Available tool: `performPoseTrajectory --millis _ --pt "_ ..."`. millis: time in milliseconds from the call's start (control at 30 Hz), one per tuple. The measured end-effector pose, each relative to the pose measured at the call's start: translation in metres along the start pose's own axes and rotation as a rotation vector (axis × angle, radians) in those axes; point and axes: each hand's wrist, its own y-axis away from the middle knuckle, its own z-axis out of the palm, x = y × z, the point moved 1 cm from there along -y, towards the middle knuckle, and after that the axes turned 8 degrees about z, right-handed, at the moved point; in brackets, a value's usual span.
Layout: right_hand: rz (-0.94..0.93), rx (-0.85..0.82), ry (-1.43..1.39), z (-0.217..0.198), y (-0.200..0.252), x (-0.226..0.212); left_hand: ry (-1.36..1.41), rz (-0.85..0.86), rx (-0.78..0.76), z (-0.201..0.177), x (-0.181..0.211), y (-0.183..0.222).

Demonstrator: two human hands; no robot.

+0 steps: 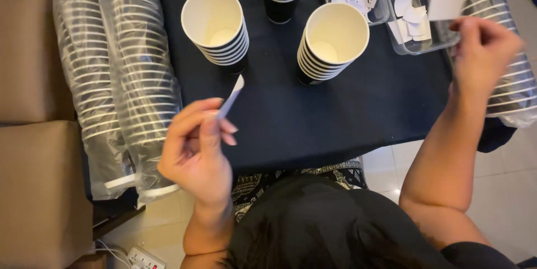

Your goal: Applying logo stickers to paper coffee cups

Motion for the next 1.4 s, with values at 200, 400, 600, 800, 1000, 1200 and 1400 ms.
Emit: performPoseTrajectory --millis 200,400,600,800,1000,1200,1400 --pt "-0.548 0.018 0.328 -0.01 0.022 -0.008 -0.272 0.397 -0.17 0.004 0.001 0.017" --pt "-0.054 -0.871 -0.326 0.043 0.176 -0.199 -0.193 0.616 -0.392 0.008 0.001 0.02" --pt "-0.176 -0.875 -0.392 0.096 0.184 -0.218 -0.301 0.611 -0.326 -0.012 -0.044 0.038" --pt "-0.649 -0.643 -0.093 0.179 0.139 -0.241 -0.335 0.117 -0.034 0.015 -0.109 -0.035" --pt "-0.641 -0.659 0.096 0.256 0.123 -0.228 -0.279 -0.068 -0.134 0.033 -0.168 -0.072" --pt "-0.803 -0.63 0.17 0.243 0.126 -0.226 -0.265 -0.005 -0.284 0.025 -0.149 -0.074" --pt "-1.051 -0.37 0.219 0.199 0.091 -0.233 -0.279 -0.09 -0.309 0.012 -0.17 -0.087"
